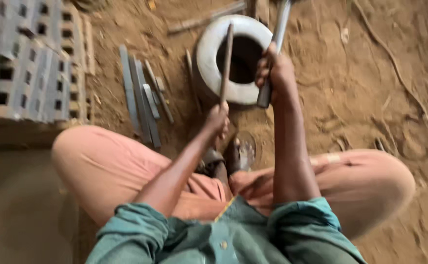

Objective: The person sits on the ground and repeatedly strikes a metal rod with a hammer, using a tire as an anvil. Sparks fly during the process as the person adjusts the rod's position between strikes.

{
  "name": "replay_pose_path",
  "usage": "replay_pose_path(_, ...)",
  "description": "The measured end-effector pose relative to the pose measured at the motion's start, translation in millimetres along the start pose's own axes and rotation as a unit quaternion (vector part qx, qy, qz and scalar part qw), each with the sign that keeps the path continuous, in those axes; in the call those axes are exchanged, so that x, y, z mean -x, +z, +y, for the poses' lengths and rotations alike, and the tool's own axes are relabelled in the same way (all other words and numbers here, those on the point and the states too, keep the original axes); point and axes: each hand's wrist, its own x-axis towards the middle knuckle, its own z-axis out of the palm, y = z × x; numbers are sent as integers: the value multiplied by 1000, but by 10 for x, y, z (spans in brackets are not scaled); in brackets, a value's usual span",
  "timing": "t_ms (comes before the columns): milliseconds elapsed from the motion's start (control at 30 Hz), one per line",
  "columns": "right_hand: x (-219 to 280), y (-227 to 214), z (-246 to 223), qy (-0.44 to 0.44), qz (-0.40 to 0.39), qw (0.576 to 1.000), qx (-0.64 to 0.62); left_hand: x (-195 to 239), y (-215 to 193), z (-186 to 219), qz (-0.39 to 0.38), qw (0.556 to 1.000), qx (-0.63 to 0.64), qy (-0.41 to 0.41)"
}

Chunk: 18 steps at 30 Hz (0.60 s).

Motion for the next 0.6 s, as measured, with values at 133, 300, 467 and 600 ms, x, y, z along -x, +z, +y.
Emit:
replay_pose_path(133, 161, -14, -428, -232, 17, 971, 49, 68, 15, 62, 2, 1000, 17, -20)
replay_pose_path(300, -11, 113, -499, -490, -11, 870, 57, 60, 2, 33, 21, 999, 0, -34)
replay_pose_path(467, -117, 241, 251, -203, 27, 926, 317, 65, -7, 2, 26, 999, -16, -20)
replay_pose_path(600, -111, 112, 4, 28, 49, 996, 74, 10, -24, 218, 15, 999, -29, -14)
